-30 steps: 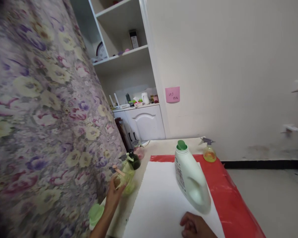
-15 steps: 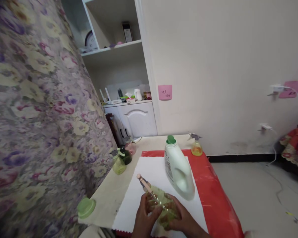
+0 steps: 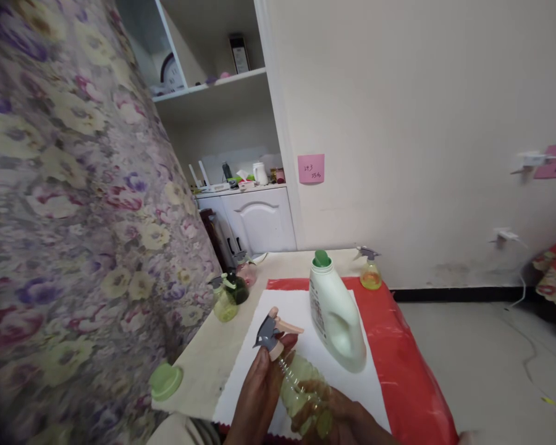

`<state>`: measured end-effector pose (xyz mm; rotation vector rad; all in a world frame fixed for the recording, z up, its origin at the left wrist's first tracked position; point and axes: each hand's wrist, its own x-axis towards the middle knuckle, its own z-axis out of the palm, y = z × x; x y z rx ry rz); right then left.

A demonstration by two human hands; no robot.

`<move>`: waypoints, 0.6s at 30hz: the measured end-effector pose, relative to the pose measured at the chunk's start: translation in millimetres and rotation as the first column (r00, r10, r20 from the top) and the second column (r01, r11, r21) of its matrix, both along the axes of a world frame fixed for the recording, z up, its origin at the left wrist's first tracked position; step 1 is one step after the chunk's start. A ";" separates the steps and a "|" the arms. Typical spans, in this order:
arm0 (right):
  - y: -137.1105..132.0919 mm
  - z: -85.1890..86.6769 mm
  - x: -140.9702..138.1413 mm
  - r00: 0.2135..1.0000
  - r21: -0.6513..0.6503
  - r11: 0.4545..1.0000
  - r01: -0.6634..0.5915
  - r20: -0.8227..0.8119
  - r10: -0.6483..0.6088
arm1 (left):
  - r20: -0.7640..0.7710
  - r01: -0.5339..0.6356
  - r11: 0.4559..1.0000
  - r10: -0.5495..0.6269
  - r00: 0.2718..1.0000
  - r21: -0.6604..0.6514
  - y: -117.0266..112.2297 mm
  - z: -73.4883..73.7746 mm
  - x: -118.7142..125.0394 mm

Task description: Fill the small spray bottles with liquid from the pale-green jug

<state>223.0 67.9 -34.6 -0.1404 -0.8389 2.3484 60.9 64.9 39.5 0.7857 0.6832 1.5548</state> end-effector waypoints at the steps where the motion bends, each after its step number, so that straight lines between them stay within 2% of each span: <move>1: -2.0 2.7 -1.1 1.000 -0.006 1.000 -0.006 0.007 0.006 | 0.022 0.023 1.000 -0.023 0.999 0.010 -0.2 1.6 1.5; 6: -5.1 11.1 -4.3 1.000 -0.019 1.000 0.012 0.017 -0.012 | 0.130 0.067 0.997 -0.070 0.989 0.030 -1.4 2.6 3.7; 10: -6.8 25.4 -7.1 1.000 -0.016 1.000 0.017 -0.018 -0.018 | 0.203 0.103 0.995 -0.101 0.974 -0.001 -0.7 3.5 4.7; 14: -13.1 36.5 -6.5 0.999 -0.029 0.999 0.024 0.038 -0.023 | 0.173 0.039 0.999 -0.032 0.984 -0.036 0.3 3.4 7.6; 18: -15.1 28.4 -2.7 0.994 -0.008 0.999 0.048 0.103 -0.047 | 0.084 -0.046 0.997 0.051 0.995 -0.063 0.9 0.7 8.7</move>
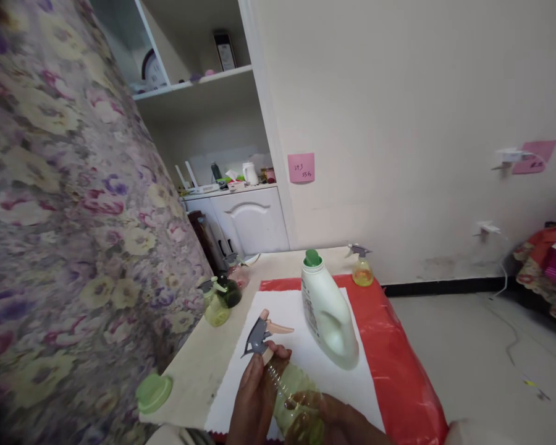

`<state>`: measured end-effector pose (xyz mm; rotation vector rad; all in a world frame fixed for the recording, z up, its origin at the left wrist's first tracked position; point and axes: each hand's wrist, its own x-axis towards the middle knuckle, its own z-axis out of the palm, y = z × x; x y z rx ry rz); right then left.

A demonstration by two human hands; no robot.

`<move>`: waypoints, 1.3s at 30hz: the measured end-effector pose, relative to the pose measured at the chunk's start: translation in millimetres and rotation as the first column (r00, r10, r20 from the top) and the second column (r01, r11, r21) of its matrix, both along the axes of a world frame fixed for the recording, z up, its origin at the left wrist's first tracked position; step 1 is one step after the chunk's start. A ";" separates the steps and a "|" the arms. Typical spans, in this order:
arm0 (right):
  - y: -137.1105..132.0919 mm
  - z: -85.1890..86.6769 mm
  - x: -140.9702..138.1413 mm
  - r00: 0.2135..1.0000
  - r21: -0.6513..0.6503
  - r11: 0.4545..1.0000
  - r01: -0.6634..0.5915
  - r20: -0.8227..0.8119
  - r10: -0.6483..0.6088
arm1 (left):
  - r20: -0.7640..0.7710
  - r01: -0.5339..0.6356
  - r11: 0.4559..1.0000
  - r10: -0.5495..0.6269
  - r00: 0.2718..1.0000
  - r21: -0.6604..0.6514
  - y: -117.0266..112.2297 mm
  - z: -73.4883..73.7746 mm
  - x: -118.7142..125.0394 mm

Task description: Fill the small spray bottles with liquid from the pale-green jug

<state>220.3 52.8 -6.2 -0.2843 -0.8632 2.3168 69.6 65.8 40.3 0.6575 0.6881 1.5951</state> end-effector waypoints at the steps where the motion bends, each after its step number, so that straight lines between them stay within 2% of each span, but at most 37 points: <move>1: 1.7 -3.8 0.2 1.000 0.019 1.000 0.002 0.002 -0.002 | -0.032 -0.018 1.000 0.018 0.999 -0.008 0.5 -2.0 -0.5; 5: 14.5 -15.6 -5.3 0.998 0.127 0.991 0.047 0.030 -0.051 | -0.177 -0.135 0.988 0.119 0.977 -0.081 3.6 -14.0 -4.9; 7: 19.5 -17.0 -9.2 0.992 0.187 0.977 0.098 0.057 -0.110 | -0.277 -0.208 0.970 0.168 0.946 -0.122 4.4 -18.1 -7.5; 9: 20.9 -15.5 -10.5 0.990 0.200 0.975 0.100 0.076 -0.117 | -0.334 -0.226 0.967 0.175 0.926 -0.121 3.5 -18.1 -9.9; 11: 19.2 -12.2 -7.5 0.993 0.168 0.983 0.074 0.076 -0.088 | -0.298 -0.173 0.981 0.140 0.944 -0.087 0.9 -14.4 -12.5; 13: 16.3 -8.7 -1.4 0.997 0.156 0.987 0.033 0.070 -0.045 | -0.198 -0.078 0.996 0.069 0.978 -0.039 -2.4 -9.6 -15.0; 17: 13.7 -6.3 7.0 0.997 0.182 0.982 -0.043 0.070 0.030 | -0.061 0.084 0.996 -0.081 0.995 0.041 -6.5 -6.8 -17.8; 21: 16.0 -8.8 2.9 0.996 0.223 0.975 0.012 0.081 -0.030 | -0.012 0.027 0.998 -0.026 1.000 0.051 -4.6 -13.2 -14.2; 25: 18.9 -10.7 0.6 0.981 0.262 0.965 0.030 0.179 -0.079 | -0.065 -0.052 0.999 0.052 0.997 -0.003 -3.4 -15.3 -9.9; 27: 19.2 -11.2 1.1 0.981 0.257 0.966 0.017 0.184 -0.066 | -0.111 -0.037 0.999 0.034 0.993 -0.033 -4.7 -13.3 -10.7; 30: 17.5 -11.8 1.6 0.995 0.217 0.976 0.002 0.098 -0.024 | -0.147 0.040 0.999 -0.044 0.988 -0.029 -8.0 -9.1 -15.3; 34: 13.2 -12.5 3.2 0.998 0.150 0.986 -0.067 0.020 0.065 | -0.089 0.144 0.989 -0.140 0.986 0.038 -10.8 -7.1 -18.3; 36: 11.5 -11.9 4.4 0.997 0.130 0.988 -0.080 0.004 0.080 | -0.033 0.154 0.986 -0.152 0.988 0.059 -10.7 -7.9 -16.6; 39: 11.5 -9.7 4.3 0.996 0.145 0.985 -0.090 -0.003 0.091 | 0.018 0.109 0.994 -0.110 0.994 0.029 -9.9 -9.8 -12.8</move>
